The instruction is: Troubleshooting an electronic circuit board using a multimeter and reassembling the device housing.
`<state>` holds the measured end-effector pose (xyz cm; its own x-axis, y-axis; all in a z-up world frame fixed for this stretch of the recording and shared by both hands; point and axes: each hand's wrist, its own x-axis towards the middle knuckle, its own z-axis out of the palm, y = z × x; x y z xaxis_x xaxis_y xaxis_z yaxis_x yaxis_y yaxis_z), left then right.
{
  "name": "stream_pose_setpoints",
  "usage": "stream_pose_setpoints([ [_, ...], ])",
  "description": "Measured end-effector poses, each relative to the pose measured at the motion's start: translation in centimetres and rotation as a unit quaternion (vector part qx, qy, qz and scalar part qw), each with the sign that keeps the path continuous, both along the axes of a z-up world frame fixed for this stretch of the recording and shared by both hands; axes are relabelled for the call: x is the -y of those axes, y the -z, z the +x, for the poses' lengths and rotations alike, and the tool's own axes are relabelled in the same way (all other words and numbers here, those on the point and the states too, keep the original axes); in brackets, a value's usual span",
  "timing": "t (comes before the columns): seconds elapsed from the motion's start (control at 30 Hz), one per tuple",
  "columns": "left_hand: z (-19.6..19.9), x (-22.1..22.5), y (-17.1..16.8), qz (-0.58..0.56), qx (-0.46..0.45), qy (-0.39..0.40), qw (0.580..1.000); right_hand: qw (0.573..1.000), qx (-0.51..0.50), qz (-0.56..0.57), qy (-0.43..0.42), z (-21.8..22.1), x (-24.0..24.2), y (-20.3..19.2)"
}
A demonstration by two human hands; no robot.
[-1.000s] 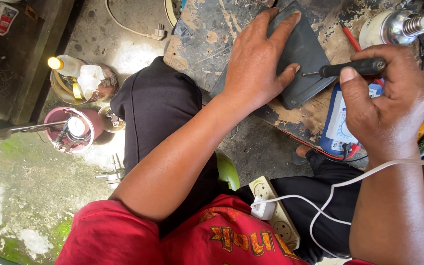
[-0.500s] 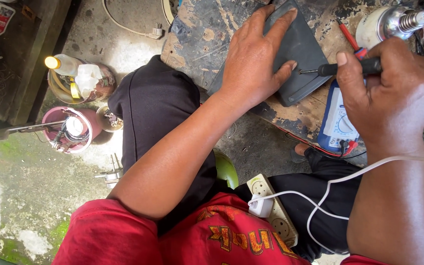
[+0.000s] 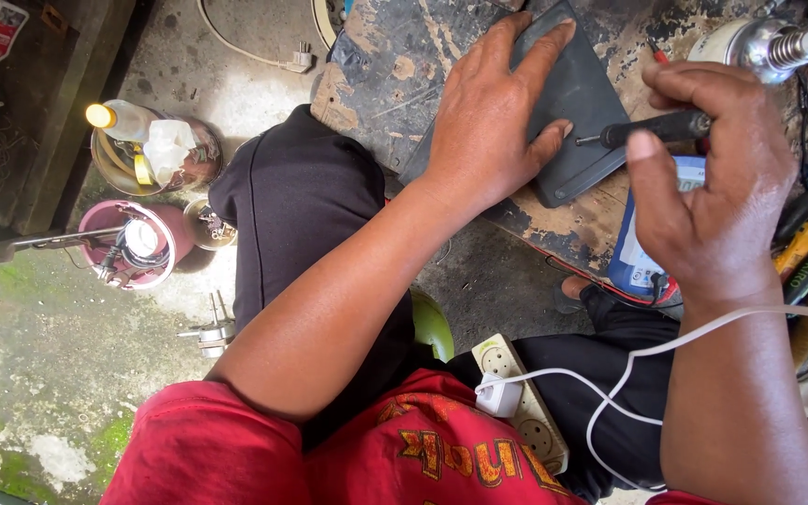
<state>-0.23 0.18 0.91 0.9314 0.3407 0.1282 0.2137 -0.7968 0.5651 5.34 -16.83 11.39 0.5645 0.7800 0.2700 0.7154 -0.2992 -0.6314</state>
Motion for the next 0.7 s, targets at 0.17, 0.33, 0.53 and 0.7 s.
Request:
stream_pose_setpoints([
  [0.17,-0.1,0.0,0.3,0.004,0.001,0.003,1.000,0.996,0.090,-0.011,0.016,0.6,1.4,2.1],
  [0.33,0.0,0.0,0.1,-0.007,0.008,0.003,1.000,0.999,0.044,0.009,-0.010,0.2,0.1,0.6],
  [0.53,0.0,0.2,0.1,-0.004,0.016,0.003,1.000,0.991,0.130,-0.003,-0.003,0.4,1.0,2.0],
  [0.7,0.0,0.1,0.3,-0.005,-0.008,0.004,1.000,0.999,0.029,-0.022,-0.009,0.1,1.0,1.3],
])
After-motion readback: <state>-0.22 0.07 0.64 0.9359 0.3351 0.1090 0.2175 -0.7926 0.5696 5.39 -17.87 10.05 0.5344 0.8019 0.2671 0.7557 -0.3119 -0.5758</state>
